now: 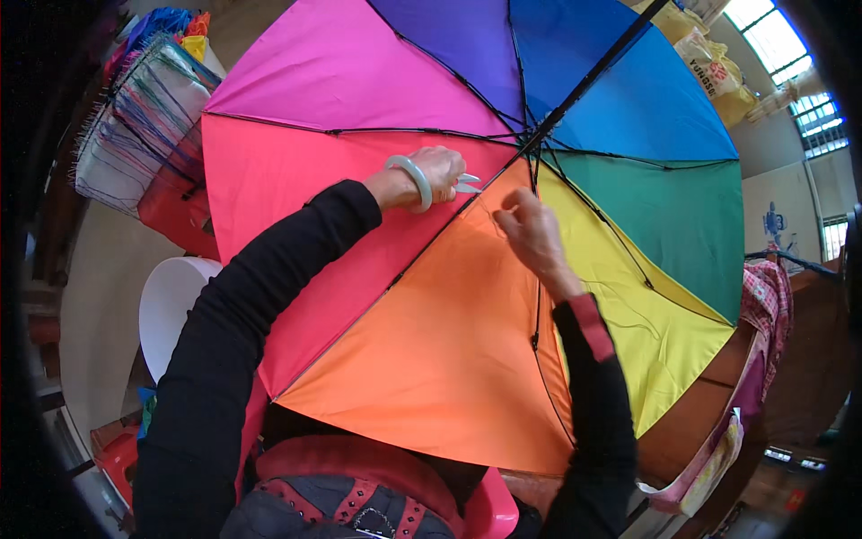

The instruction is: Repairing the canopy of a rainbow-colored umbrella by sewing it to the frame with a needle and thread.

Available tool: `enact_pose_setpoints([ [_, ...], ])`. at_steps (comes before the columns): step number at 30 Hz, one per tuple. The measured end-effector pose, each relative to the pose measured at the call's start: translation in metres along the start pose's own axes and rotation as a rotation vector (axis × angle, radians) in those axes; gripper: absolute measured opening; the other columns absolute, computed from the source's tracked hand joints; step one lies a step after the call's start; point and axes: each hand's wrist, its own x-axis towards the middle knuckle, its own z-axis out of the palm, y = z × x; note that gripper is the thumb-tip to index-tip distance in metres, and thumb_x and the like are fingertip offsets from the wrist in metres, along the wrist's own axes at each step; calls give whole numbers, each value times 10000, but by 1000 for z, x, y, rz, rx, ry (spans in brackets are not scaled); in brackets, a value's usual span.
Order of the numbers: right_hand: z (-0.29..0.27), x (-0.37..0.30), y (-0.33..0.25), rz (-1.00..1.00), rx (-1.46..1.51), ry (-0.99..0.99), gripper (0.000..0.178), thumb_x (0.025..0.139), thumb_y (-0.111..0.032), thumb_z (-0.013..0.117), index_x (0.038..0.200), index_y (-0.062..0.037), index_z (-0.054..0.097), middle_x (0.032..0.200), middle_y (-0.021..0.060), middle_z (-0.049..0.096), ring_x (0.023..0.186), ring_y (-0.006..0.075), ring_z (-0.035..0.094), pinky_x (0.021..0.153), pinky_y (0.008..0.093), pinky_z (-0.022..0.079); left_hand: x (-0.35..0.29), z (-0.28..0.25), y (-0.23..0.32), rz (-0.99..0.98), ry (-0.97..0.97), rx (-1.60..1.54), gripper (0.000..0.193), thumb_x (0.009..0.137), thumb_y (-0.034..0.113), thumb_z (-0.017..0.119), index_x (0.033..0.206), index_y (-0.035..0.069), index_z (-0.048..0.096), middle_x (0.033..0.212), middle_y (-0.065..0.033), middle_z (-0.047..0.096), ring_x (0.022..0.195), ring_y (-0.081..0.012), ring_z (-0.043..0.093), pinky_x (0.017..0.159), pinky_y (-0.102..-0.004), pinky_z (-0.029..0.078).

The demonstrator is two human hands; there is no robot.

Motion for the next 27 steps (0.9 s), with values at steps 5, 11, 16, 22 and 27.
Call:
enact_pose_setpoints([
  [5, 43, 15, 6, 91, -154, 44, 172, 728, -200, 591, 768, -36, 559, 624, 145, 590, 577, 285, 580, 542, 338, 448, -12, -1, 4, -11, 4, 14, 142, 635, 115, 589, 715, 5, 550, 679, -164, 568, 706, -343, 562, 613, -442, 438],
  [11, 45, 17, 9, 146, -37, 103, 152, 713, -193, 586, 709, -42, 576, 637, 142, 595, 609, 300, 585, 567, 384, 457, -14, 4, 10, 21, 70, 131, 94, 687, 112, 555, 711, 22, 571, 707, -150, 592, 707, -332, 581, 599, -448, 453],
  [16, 47, 18, 8, 219, 55, 112, 150, 701, -210, 594, 705, -60, 582, 643, 137, 598, 618, 302, 590, 573, 392, 461, -13, -1, 31, 41, 110, 228, 122, 732, 114, 508, 727, 46, 608, 730, -160, 609, 698, -318, 605, 592, -416, 485],
  [22, 50, 22, 11, 211, 30, 124, 153, 694, -209, 601, 705, -58, 581, 632, 131, 594, 610, 291, 590, 572, 380, 462, -8, 7, 37, 53, 96, 276, 160, 750, 124, 488, 729, 35, 619, 720, -183, 605, 689, -325, 612, 601, -407, 496],
  [27, 16, 15, 12, 136, -40, 63, 160, 698, -196, 601, 704, -39, 573, 629, 136, 580, 572, 283, 572, 545, 374, 452, -5, 4, 43, 13, 35, 250, 129, 728, 107, 534, 771, 26, 625, 768, -178, 613, 740, -318, 615, 618, -387, 501],
])
